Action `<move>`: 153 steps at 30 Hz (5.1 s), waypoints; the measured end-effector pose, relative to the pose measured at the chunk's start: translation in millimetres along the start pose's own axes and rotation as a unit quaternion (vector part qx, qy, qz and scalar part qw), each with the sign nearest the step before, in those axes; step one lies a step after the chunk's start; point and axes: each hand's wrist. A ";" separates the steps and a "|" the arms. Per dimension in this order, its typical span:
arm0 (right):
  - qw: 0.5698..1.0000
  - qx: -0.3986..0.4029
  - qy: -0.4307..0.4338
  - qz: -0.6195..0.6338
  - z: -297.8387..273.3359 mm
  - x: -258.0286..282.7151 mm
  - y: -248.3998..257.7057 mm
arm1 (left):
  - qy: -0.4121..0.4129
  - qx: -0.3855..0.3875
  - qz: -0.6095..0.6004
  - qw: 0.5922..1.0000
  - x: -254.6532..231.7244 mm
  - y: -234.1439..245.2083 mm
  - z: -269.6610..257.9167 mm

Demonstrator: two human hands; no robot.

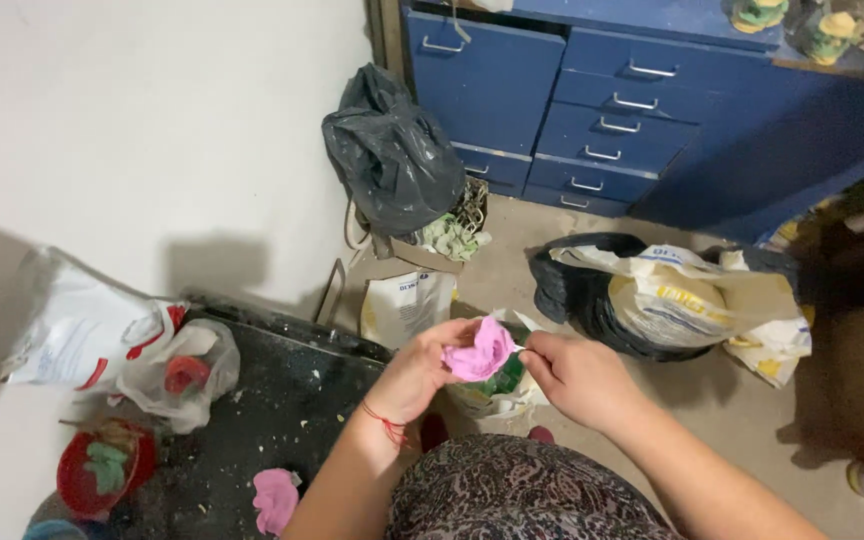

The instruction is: Shaping and carving pink dental wax material on a model using a hand tool

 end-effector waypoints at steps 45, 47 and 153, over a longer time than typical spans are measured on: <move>0.967 0.048 0.150 0.202 17.0 -64.3 -48.7 | -0.065 0.091 0.109 0.988 24.4 -14.0 6.7; 0.959 0.048 0.161 0.227 15.1 -53.2 -42.8 | -0.060 0.093 0.100 0.989 22.8 -14.8 6.3; 0.970 -0.018 -0.019 0.243 20.4 -1.1 -25.1 | -0.027 -0.046 0.051 0.997 27.4 -57.3 14.5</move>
Point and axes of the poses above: each hand's wrist, its own z-axis towards the middle knuckle, its own y-axis out of the back of the hand, x = y × z, and after that the axes turned 2 degrees about -x, right-handed
